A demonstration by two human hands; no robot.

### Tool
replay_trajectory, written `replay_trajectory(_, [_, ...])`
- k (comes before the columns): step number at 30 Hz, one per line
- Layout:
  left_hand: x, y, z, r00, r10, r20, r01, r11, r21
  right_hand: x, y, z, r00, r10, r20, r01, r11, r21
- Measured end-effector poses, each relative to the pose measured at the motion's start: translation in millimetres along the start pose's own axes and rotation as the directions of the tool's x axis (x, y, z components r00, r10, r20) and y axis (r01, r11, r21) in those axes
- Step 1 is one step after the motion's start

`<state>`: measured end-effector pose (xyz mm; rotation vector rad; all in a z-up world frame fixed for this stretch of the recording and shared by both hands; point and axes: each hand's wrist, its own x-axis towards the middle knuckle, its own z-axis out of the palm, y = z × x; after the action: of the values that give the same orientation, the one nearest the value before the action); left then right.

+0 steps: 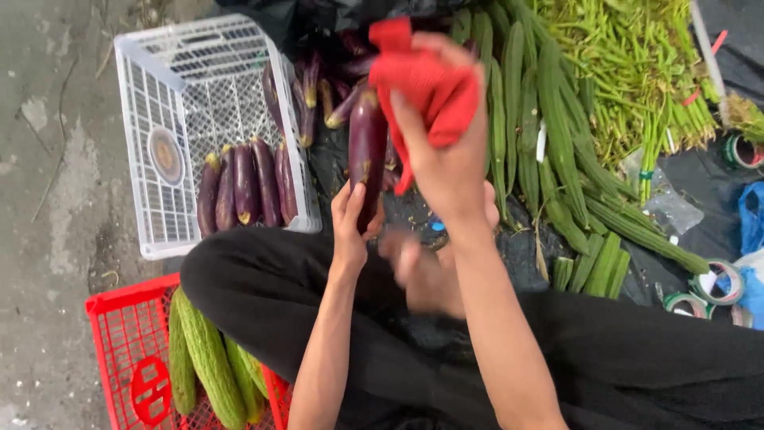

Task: The person sits on a tarp and cleans eggplants using a red cloth. They wipe the surface of each eggplant and then use a blue peeler to remove the stem before placing the cleaned eggplant into a white crate.

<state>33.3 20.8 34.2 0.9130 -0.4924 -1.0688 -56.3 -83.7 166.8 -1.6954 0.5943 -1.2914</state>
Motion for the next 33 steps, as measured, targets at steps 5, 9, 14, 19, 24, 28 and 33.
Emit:
replay_trajectory(5, [4,-17,-9,0.999,-0.03,0.03,0.028,0.998,0.047,-29,31,-6,0.969,0.233,-0.079,-0.242,0.96,-0.138])
replay_trajectory(9, [8,-29,-11,0.992,-0.08,0.093,0.072,0.993,0.089,-32,54,4,0.708,0.697,-0.114,-0.659,0.71,0.248])
replay_trajectory(14, [2,-31,-21,0.902,-0.306,0.304,0.344,0.936,-0.077,-43,67,-10,0.62,0.776,0.111,-0.684,0.466,0.561])
replay_trajectory(19, [3,-35,-24,0.787,-0.467,0.403,0.592,0.756,-0.28,-52,92,-12,0.576,0.774,0.263,-0.745,0.365,0.558])
replay_trajectory(24, [5,-4,1,0.832,-0.378,0.407,0.445,0.892,-0.081,-58,58,20,0.769,0.575,-0.278,-0.458,0.8,0.388])
replay_trajectory(28, [-6,-11,-1,0.853,-0.394,0.343,0.424,0.905,-0.015,-66,36,27,0.781,0.438,-0.445,-0.417,0.896,0.151])
replay_trajectory(33, [-9,-19,-8,0.885,-0.346,0.312,0.322,0.938,0.128,-61,10,29,0.666,0.312,-0.677,-0.413,0.911,0.013])
